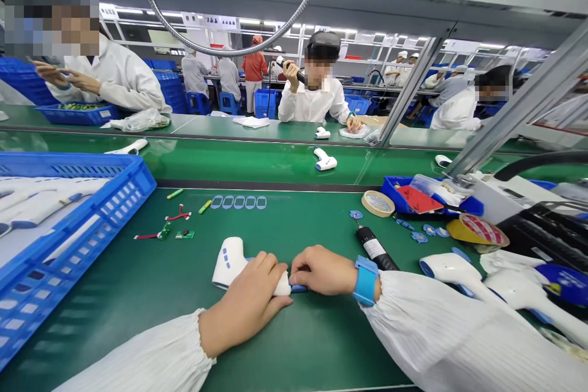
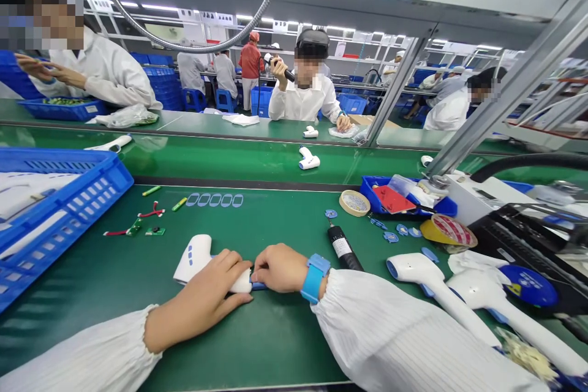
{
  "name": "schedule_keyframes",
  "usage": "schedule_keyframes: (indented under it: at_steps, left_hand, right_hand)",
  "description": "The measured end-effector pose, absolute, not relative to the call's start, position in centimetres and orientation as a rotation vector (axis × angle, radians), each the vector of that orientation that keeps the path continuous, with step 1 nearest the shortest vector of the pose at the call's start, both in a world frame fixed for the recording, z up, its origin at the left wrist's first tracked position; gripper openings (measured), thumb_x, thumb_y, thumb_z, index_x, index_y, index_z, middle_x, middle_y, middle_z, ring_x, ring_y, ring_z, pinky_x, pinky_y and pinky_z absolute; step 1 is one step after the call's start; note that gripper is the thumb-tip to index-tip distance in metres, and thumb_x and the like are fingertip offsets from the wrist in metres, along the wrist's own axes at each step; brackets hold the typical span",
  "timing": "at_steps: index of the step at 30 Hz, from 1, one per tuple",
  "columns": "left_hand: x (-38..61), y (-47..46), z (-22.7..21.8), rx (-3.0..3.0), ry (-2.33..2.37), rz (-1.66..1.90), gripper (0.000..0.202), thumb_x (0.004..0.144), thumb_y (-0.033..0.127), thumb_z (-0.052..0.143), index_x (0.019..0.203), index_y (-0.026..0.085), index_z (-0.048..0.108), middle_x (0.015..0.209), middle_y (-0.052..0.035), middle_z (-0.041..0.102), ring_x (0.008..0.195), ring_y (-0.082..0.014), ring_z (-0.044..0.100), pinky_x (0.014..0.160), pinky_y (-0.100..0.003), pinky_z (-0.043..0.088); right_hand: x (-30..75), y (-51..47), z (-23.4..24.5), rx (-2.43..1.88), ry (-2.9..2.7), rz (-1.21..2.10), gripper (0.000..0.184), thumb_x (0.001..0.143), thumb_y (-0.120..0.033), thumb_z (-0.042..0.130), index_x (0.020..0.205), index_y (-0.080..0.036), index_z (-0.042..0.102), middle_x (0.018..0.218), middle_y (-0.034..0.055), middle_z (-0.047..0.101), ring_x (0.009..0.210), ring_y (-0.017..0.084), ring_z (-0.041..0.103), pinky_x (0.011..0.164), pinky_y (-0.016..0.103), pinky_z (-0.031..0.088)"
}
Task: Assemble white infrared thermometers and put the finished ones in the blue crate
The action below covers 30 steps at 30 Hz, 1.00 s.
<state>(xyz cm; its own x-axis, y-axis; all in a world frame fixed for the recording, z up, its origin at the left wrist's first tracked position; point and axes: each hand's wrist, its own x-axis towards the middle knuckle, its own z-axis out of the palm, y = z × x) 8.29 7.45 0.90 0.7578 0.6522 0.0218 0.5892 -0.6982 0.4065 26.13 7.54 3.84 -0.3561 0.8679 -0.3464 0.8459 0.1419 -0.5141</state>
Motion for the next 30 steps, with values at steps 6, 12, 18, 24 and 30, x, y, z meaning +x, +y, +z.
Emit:
schedule_keyframes:
  at_steps: [6,12,18,24,30]
  left_hand:
    - [8.3,7.4,0.9,2.562,0.959,0.233,0.025,0.085,0.036,0.049,0.103,0.018,0.051,0.095,-0.007,0.051,0.086,-0.0241,0.045,0.074,-0.04,0.041]
    - [8.3,7.3,1.6,2.501,0.977,0.227,0.021,0.083,0.032,0.052,0.099,0.019,0.051,0.092,-0.0055,0.051,0.086,-0.0237,0.046,0.075,-0.04,0.042]
    - [6.4,7.7,2.6,2.272,0.945,0.517,0.03,0.083,0.033,0.052,0.111,0.025,0.046,0.107,-0.0062,0.048,0.097,-0.0203,0.049,0.086,-0.036,0.042]
    - [4.3,6.1,2.8,1.972,1.118,0.897,0.036,0.08,0.037,0.057,0.114,0.029,0.046,0.118,-0.0047,0.049,0.11,-0.0214,0.047,0.09,-0.032,0.044]
    - [3.6,2.7,3.6,1.587,1.124,1.169,0.047,0.071,0.03,0.068,0.112,0.029,0.048,0.11,-0.002,0.06,0.103,-0.0182,0.057,0.085,-0.022,0.049]
  right_hand:
    - [24.4,7.1,5.9,-1.892,-2.493,0.683,0.015,0.073,-0.02,0.056,0.068,-0.019,0.071,0.07,0.0089,0.068,0.069,0.023,0.061,0.056,0.028,0.038]
    - [25.3,7.0,6.0,-1.821,-2.505,0.698,0.015,0.075,-0.026,0.058,0.068,-0.022,0.07,0.065,0.0027,0.067,0.062,0.017,0.061,0.052,0.024,0.037]
    - [29.0,6.4,4.3,-1.851,-2.284,0.598,0.024,0.087,-0.026,0.044,0.087,-0.018,0.067,0.084,0.0046,0.068,0.078,0.018,0.061,0.07,0.028,0.045]
    - [26.4,3.7,4.2,-1.496,-2.133,0.45,0.051,0.082,-0.037,0.056,0.127,-0.019,0.041,0.131,0.0107,0.045,0.121,0.022,0.04,0.099,0.037,0.035]
    - [20.5,2.2,5.1,-0.849,-2.186,0.395,0.047,0.085,-0.02,0.051,0.129,-0.02,0.035,0.132,0.0089,0.046,0.12,0.016,0.043,0.098,0.031,0.039]
